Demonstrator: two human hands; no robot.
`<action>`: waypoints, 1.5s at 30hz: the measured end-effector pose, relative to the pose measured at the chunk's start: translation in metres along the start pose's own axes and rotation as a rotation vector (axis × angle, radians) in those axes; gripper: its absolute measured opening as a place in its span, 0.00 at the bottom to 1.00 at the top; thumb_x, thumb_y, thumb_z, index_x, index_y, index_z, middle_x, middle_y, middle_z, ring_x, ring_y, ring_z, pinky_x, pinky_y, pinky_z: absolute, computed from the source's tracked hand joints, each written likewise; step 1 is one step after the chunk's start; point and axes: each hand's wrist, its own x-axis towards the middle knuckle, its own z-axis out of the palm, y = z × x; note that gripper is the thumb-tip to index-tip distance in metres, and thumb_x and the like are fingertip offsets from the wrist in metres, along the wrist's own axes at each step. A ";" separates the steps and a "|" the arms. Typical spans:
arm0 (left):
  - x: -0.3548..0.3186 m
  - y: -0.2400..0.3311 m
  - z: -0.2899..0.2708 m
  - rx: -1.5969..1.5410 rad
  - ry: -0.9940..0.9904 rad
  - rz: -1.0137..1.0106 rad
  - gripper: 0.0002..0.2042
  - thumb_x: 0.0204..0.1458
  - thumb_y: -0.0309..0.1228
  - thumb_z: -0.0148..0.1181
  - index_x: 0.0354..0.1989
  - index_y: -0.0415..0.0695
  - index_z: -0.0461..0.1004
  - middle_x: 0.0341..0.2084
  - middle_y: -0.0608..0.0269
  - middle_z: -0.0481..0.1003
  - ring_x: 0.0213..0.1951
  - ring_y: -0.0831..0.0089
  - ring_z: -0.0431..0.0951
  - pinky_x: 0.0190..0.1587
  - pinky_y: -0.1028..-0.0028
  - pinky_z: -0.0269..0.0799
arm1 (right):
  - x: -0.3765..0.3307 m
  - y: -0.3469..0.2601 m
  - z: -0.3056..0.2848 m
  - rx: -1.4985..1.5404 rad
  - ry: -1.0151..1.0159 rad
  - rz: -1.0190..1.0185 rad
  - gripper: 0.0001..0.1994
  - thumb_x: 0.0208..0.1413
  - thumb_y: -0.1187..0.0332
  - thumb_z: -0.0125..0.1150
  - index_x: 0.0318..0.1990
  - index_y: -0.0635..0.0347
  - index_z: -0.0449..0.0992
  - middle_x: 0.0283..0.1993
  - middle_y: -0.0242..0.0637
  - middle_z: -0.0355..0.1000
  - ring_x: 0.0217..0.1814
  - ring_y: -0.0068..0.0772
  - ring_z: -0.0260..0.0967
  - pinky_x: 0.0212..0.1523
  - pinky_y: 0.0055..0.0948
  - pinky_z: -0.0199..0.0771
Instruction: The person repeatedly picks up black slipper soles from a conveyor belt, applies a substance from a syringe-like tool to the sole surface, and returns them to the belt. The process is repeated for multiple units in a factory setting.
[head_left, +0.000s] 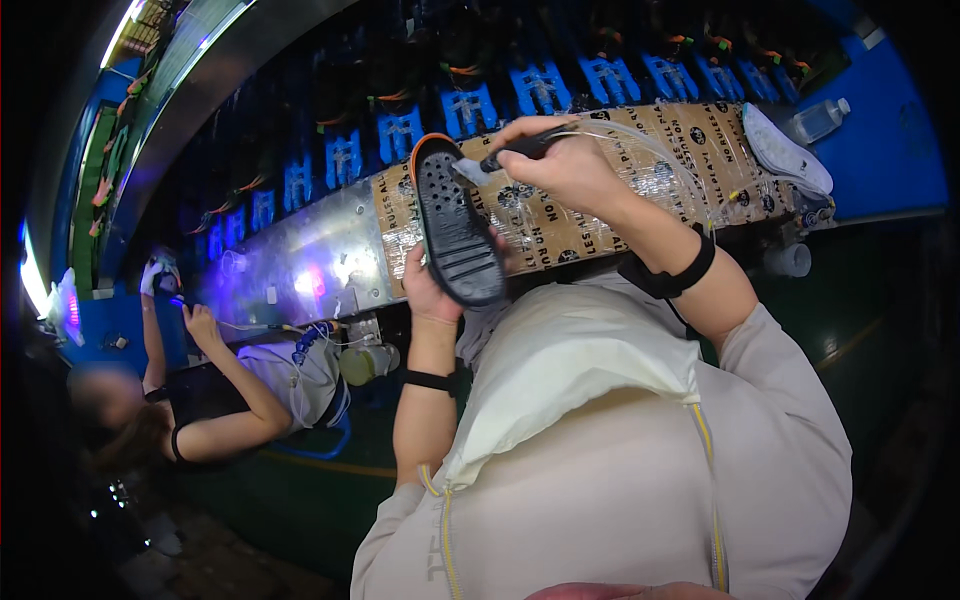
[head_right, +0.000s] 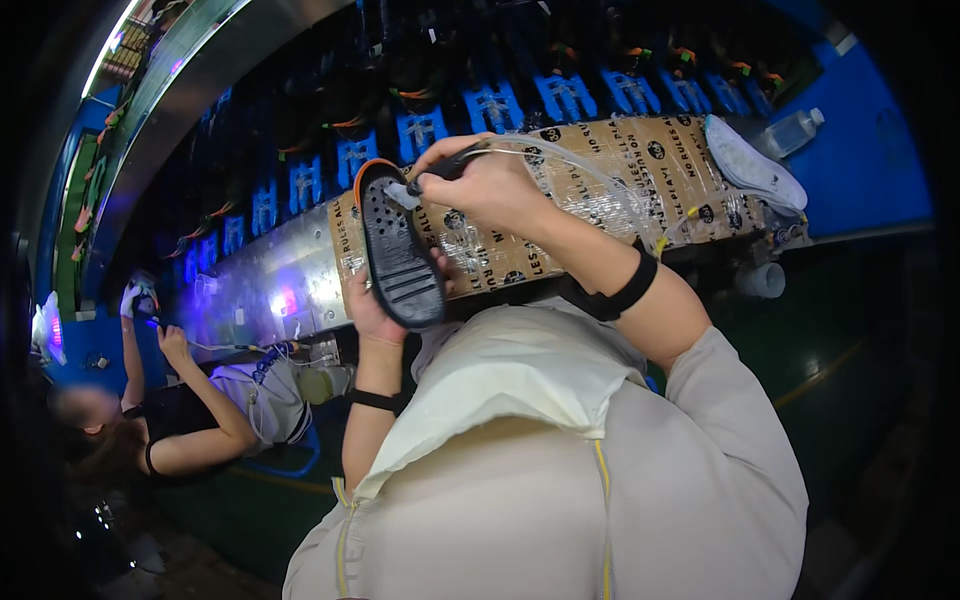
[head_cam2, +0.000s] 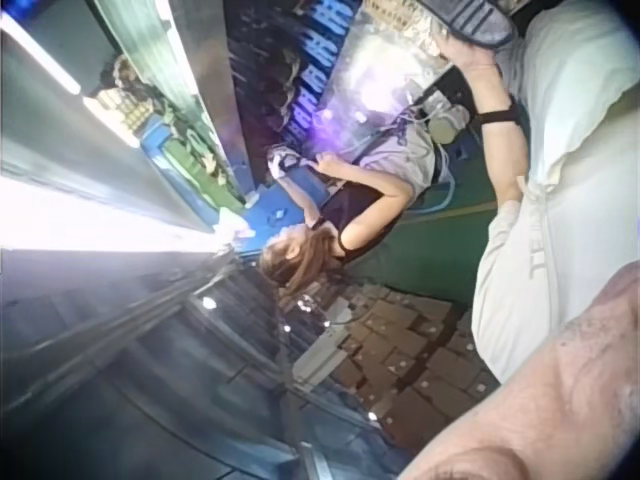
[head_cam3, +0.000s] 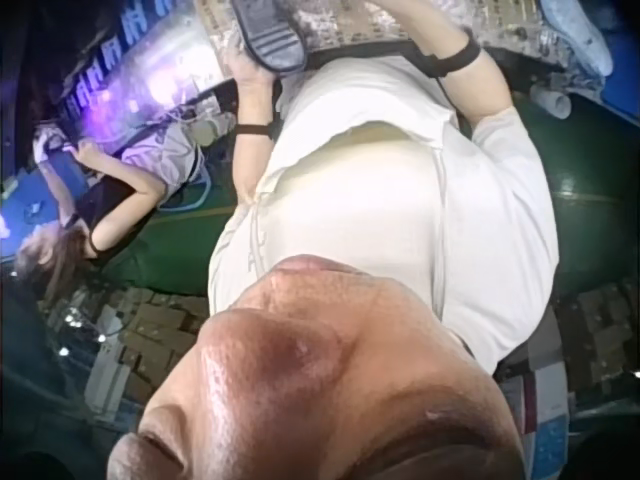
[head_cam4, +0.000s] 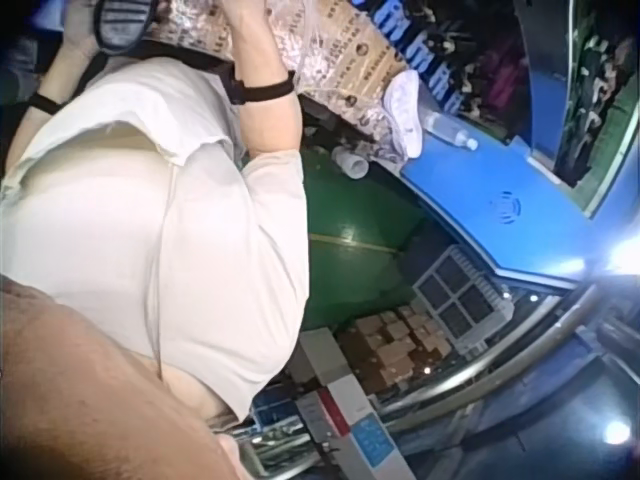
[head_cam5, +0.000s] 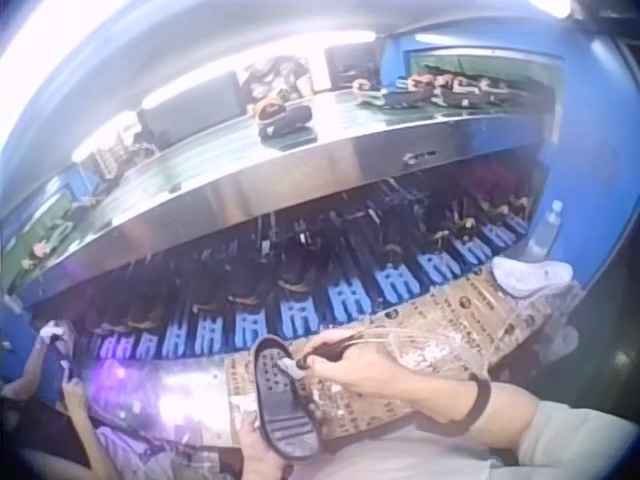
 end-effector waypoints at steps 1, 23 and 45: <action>0.006 -0.011 0.006 -0.056 0.016 0.018 0.41 0.61 0.57 0.43 0.74 0.36 0.62 0.65 0.32 0.70 0.65 0.36 0.72 0.66 0.32 0.68 | 0.004 -0.006 0.003 -0.044 0.006 -0.011 0.15 0.55 0.60 0.67 0.43 0.60 0.86 0.33 0.38 0.81 0.35 0.25 0.77 0.41 0.27 0.77; 0.039 -0.039 0.072 0.048 -0.176 0.297 0.33 0.72 0.58 0.37 0.75 0.50 0.65 0.70 0.55 0.71 0.68 0.53 0.74 0.72 0.50 0.70 | 0.005 -0.058 0.002 -0.264 0.128 -0.510 0.11 0.58 0.65 0.69 0.44 0.59 0.87 0.41 0.43 0.84 0.43 0.50 0.82 0.44 0.40 0.82; 0.031 -0.033 0.103 0.303 0.109 0.499 0.39 0.70 0.65 0.34 0.78 0.50 0.61 0.74 0.56 0.65 0.74 0.58 0.66 0.76 0.54 0.63 | 0.008 -0.044 0.011 -0.407 0.040 -0.835 0.11 0.57 0.67 0.73 0.46 0.56 0.88 0.39 0.37 0.83 0.43 0.44 0.77 0.49 0.39 0.75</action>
